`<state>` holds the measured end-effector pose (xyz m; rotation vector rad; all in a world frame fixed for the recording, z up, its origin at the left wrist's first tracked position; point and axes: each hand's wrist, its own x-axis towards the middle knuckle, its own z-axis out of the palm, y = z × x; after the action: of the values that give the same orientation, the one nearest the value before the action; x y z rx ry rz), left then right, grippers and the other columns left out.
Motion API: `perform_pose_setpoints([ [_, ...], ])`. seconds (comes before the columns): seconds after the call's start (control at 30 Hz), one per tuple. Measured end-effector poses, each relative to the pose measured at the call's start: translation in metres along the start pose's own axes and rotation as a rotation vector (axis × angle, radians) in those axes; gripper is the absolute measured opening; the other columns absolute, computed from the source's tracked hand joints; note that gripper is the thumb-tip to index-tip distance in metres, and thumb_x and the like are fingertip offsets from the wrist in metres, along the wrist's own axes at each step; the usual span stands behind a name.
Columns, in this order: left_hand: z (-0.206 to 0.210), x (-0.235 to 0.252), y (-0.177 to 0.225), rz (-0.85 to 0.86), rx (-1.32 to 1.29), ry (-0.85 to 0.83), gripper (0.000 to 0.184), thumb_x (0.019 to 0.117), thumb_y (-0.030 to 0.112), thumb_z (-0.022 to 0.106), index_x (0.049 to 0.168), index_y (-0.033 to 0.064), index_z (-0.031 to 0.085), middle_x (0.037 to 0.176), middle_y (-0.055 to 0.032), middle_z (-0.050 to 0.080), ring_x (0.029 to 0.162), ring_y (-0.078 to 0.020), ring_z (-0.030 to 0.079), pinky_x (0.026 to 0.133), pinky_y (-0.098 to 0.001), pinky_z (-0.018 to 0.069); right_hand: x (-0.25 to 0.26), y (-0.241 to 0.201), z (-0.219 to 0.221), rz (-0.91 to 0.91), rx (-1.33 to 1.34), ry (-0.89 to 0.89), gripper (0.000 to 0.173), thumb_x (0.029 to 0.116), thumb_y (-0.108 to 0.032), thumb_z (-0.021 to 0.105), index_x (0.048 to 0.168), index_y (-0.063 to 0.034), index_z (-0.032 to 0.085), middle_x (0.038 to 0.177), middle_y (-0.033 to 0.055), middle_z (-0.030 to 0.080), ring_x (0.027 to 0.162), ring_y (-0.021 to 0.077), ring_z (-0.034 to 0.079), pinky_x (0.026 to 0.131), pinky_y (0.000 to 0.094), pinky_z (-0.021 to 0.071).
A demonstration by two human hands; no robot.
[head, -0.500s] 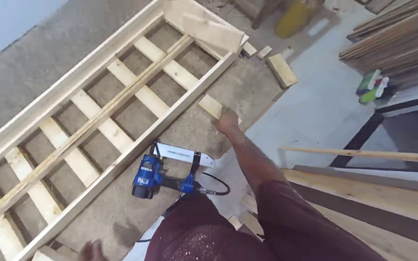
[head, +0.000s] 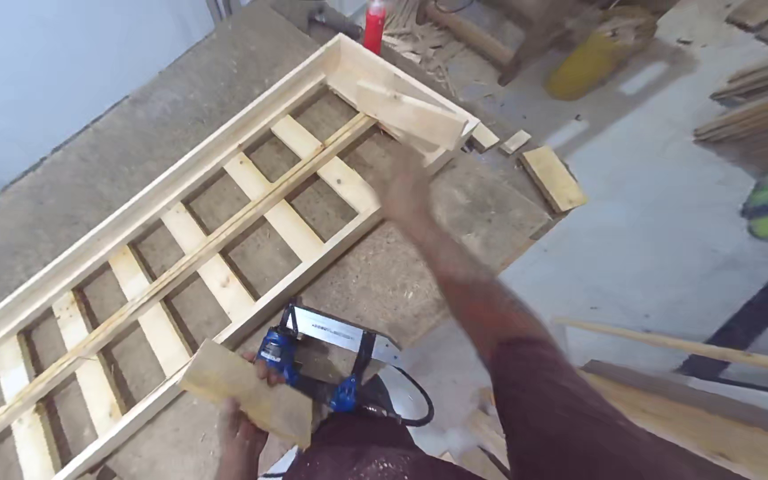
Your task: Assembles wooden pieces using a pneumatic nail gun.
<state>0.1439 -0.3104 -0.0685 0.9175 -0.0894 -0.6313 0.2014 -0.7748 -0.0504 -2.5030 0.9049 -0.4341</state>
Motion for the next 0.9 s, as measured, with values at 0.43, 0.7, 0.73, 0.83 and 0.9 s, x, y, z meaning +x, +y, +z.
perform_pose_setpoints([
  [0.43,-0.038,-0.062,0.051,-0.019,-0.158,0.747,0.078,0.0982,0.076,0.034,0.126,0.0052,0.053,0.109,-0.0191,0.071,0.101,-0.0381,0.072,0.09,-0.0582,0.0598,-0.019,-0.029,-0.01,0.508,0.931,-0.49,0.032,0.1003,-0.028,0.06,0.127,-0.0094,0.059,0.108,0.0081,0.07,0.084,0.0195,0.071,0.067,0.0372,0.0613],
  [0.7,-0.042,-0.058,0.085,0.066,-0.105,0.51,0.063,0.1088,0.056,0.027,0.133,0.003,0.05,0.118,-0.018,0.07,0.109,-0.0352,0.07,0.091,-0.0536,0.0598,-0.197,-0.168,0.018,-0.134,0.617,-0.839,0.035,0.1037,-0.031,0.057,0.125,-0.0056,0.068,0.104,0.011,0.073,0.091,0.0181,0.072,0.083,0.0439,0.0612],
  [0.73,-0.047,-0.063,0.088,0.13,-0.052,0.475,0.054,0.1106,0.048,0.029,0.135,0.003,0.047,0.127,-0.018,0.067,0.114,-0.0344,0.069,0.094,-0.0526,0.0588,-0.224,-0.179,0.024,-0.279,0.56,-0.824,0.039,0.103,-0.034,0.056,0.128,-0.0068,0.068,0.108,0.0105,0.073,0.096,0.0179,0.071,0.089,0.0455,0.0599],
  [0.83,-0.054,-0.081,0.097,0.385,0.096,0.503,0.059,0.0992,0.035,0.064,0.142,-0.0006,0.042,0.127,-0.0177,0.064,0.107,-0.0275,0.069,0.091,-0.0474,0.0604,-0.312,-0.198,0.05,-0.51,0.463,-0.738,0.044,0.1025,-0.037,0.058,0.134,-0.007,0.066,0.112,0.0134,0.074,0.101,0.0243,0.072,0.091,0.0525,0.059],
  [0.9,-0.054,-0.102,0.103,0.523,0.19,0.581,0.088,0.0779,0.039,0.086,0.139,-0.0041,0.041,0.115,-0.0156,0.068,0.101,-0.0225,0.071,0.088,-0.0431,0.0619,-0.363,-0.202,0.066,-0.677,0.464,-0.609,0.038,0.1007,-0.025,0.062,0.13,-0.0014,0.068,0.113,0.0177,0.074,0.101,0.0298,0.073,0.09,0.0545,0.0594],
])
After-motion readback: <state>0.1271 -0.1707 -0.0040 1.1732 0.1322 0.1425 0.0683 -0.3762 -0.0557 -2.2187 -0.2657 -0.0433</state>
